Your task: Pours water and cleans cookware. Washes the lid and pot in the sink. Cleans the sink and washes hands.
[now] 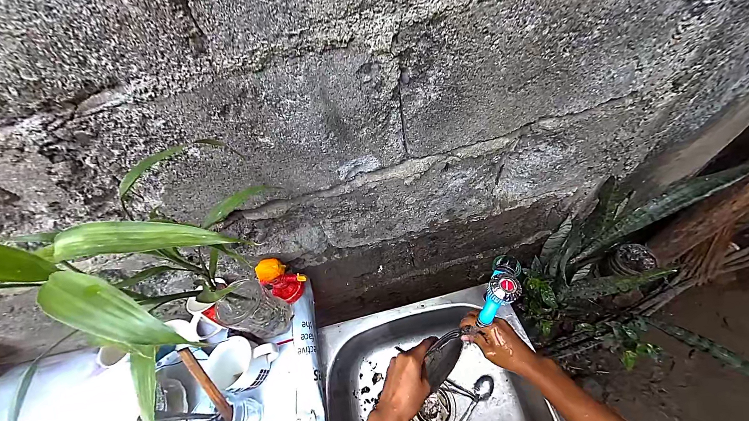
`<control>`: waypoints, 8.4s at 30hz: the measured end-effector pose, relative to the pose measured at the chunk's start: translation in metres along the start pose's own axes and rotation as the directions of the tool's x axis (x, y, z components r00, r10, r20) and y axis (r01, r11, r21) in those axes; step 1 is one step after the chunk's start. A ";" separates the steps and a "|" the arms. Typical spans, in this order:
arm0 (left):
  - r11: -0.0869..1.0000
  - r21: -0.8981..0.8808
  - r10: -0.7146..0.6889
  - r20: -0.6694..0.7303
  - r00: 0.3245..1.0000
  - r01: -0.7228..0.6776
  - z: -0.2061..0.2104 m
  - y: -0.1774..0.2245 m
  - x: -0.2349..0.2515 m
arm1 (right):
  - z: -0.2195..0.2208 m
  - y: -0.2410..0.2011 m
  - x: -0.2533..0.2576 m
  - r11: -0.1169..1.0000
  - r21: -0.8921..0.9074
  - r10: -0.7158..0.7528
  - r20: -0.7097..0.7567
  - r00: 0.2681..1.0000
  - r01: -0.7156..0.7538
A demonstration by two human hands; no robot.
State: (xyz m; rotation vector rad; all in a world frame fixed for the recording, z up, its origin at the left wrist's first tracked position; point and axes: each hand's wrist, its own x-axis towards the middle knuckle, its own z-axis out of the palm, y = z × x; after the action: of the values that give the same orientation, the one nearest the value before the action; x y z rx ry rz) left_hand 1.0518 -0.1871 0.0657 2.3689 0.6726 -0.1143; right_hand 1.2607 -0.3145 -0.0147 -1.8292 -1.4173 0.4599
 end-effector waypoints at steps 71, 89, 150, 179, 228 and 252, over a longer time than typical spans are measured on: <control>-0.504 -0.862 -0.268 0.212 0.940 0.051 0.133 0.057 0.023 | -0.007 -0.045 -0.062 0.842 0.531 0.523 -0.762 0.381 -0.095; -0.078 -0.996 -0.294 0.063 0.954 0.042 0.082 0.004 0.010 | -0.035 -0.032 -0.036 0.847 0.184 0.522 -0.109 0.846 -0.499; 0.006 -0.981 -0.230 0.185 0.955 0.192 0.091 0.039 -0.018 | 0.035 -0.046 -0.018 0.952 0.084 0.300 -0.426 0.853 -0.293; 0.201 -0.938 -0.292 0.217 0.932 0.281 0.075 0.033 -0.004 | 0.030 -0.041 -0.008 0.973 0.210 0.136 -0.198 0.971 -0.093; 0.269 -0.959 -0.491 -0.217 0.844 -0.090 0.085 -0.013 0.023 | 0.076 -0.057 -0.032 0.969 -0.130 -0.235 -0.237 0.942 0.209; 0.497 -0.867 -0.561 -0.289 0.776 0.036 0.093 0.014 0.020 | 0.047 -0.044 0.017 0.996 0.076 0.071 -0.330 0.941 -0.049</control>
State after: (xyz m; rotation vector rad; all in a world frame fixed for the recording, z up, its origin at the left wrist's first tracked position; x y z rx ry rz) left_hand 1.0849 -0.2456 -0.0038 1.2718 1.1281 0.6423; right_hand 1.2052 -0.2779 -0.0099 -1.8000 -1.1057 0.2113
